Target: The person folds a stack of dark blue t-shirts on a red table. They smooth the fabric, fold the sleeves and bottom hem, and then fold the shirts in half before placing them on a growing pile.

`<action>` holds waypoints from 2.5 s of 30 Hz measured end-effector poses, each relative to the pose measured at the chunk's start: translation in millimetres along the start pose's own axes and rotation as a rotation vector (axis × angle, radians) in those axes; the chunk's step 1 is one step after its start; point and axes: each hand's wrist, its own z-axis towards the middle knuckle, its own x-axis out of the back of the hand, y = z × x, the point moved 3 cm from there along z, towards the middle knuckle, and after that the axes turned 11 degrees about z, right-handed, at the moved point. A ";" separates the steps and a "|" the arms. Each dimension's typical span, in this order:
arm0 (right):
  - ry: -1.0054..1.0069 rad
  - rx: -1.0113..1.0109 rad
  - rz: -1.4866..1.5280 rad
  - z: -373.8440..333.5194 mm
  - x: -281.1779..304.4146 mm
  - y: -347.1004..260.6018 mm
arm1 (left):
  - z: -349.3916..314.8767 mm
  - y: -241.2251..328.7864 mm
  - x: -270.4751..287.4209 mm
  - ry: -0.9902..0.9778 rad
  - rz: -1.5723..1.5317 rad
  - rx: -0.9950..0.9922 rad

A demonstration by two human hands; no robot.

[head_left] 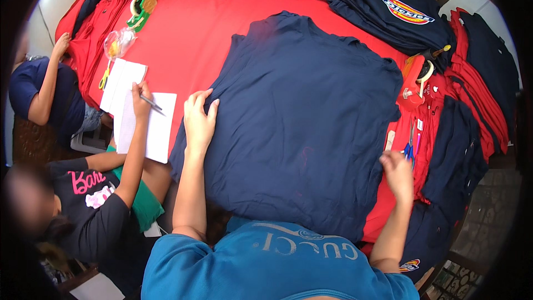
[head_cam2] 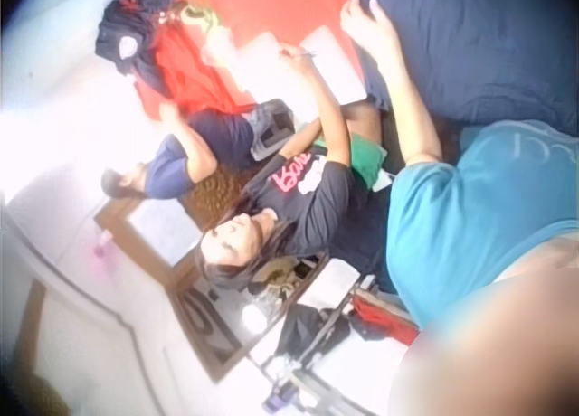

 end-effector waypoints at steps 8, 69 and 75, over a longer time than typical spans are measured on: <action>0.395 -0.072 0.134 -51.2 -36.6 7.0 | 7.8 2.7 5.5 0.212 0.076 -0.152; 0.085 0.491 0.273 -42.4 -31.8 -61.3 | -36.2 -2.9 49.9 -0.395 -0.362 -0.530; 0.252 0.441 0.180 -93.2 -76.7 -34.7 | -91.9 -36.2 27.9 -0.344 -0.410 -0.278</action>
